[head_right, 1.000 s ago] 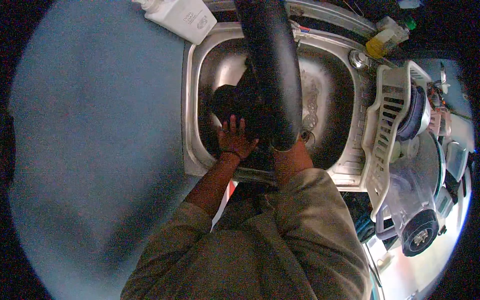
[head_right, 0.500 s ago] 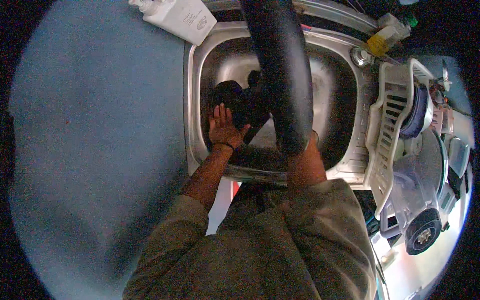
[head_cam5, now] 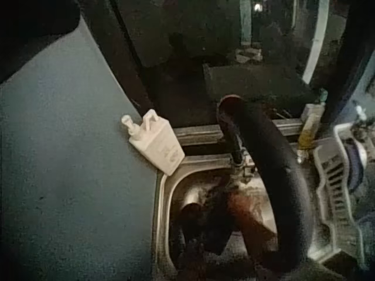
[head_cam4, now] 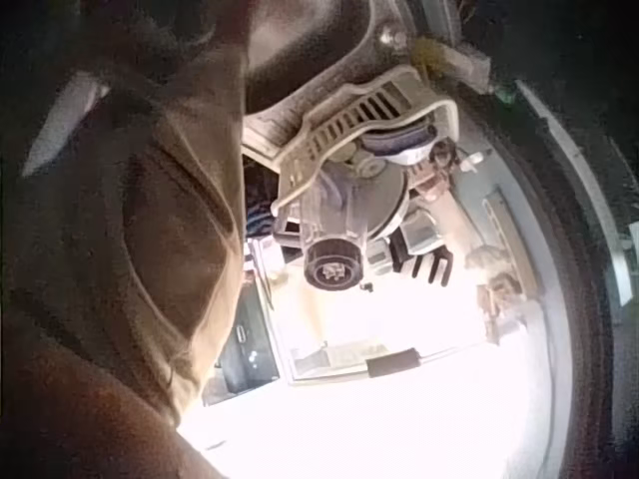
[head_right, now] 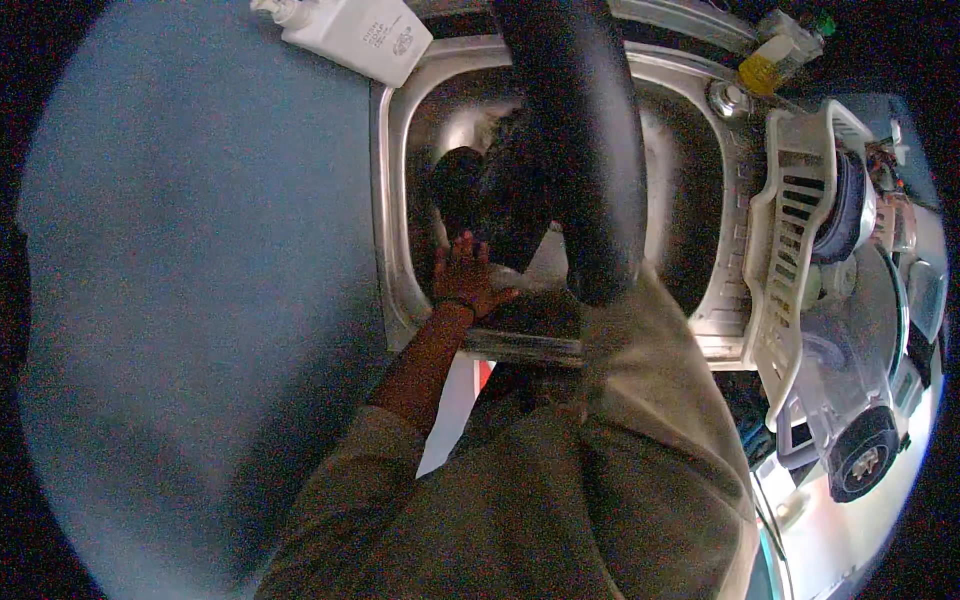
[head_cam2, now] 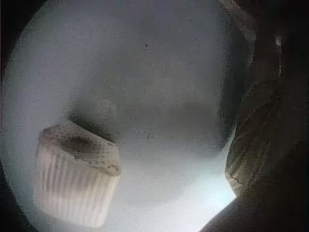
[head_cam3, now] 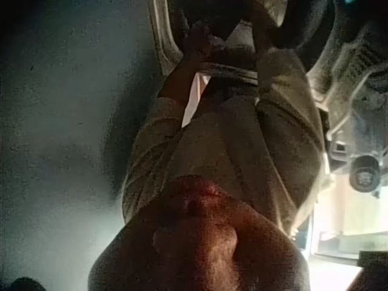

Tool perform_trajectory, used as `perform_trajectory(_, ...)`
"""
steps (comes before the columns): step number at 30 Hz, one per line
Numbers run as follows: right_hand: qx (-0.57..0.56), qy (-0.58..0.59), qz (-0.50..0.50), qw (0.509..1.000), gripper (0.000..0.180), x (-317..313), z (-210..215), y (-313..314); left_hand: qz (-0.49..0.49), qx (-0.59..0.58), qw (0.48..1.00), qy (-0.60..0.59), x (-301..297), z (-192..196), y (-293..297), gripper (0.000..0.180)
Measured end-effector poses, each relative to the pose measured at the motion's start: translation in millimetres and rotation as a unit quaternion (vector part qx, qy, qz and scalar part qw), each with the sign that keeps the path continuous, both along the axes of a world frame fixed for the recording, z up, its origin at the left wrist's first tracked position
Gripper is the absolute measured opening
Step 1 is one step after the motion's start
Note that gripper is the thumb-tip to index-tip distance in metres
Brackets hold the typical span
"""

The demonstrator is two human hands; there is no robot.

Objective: The person washes a cloth at a sink by dispensing soap from a bottle, scrubbing the cloth by hand, rinsing it under running water, and wringing it out.

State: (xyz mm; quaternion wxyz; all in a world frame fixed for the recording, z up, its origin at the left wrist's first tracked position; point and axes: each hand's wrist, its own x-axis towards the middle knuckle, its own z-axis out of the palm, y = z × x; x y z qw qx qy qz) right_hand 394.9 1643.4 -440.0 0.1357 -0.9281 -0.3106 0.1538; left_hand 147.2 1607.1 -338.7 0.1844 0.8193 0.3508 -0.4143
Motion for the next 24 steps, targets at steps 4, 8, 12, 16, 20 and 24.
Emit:
perform_trajectory(4, 0.186, -0.176, 0.051, 0.965, 0.040, -23.2, -5.3, -16.3, 0.014, 0.001, 0.999, -0.048, 2.5, -9.9, -7.3, 0.102)
perform_trajectory(8, 0.071, 0.059, 0.239, 0.967, 0.033, -129.7, 21.1, -42.7, 0.019, 0.020, 0.995, -0.092, -13.5, -15.7, -19.5, 0.087)
perform_trajectory(12, 0.097, -0.011, 0.463, 0.881, 0.027, -83.9, -10.3, -57.3, 0.055, -0.054, 0.996, -0.053, -0.1, -3.3, -10.7, 0.079)
perform_trajectory(16, 0.067, -0.158, 0.286, 0.943, 0.026, -15.0, -2.5, -25.2, 0.025, -0.029, 0.997, -0.072, 2.7, 0.0, -13.2, 0.080)
perform_trajectory(20, 0.006, 0.028, 0.150, 0.988, 0.029, -97.7, 26.9, -18.4, 0.004, -0.019, 1.000, 0.000, 3.7, 8.5, -11.3, 0.080)
perform_trajectory(24, 0.096, 0.125, 0.417, 0.895, 0.027, -119.2, -24.4, -72.2, -0.015, 0.034, 0.996, -0.085, -0.8, -6.0, -19.6, 0.081)
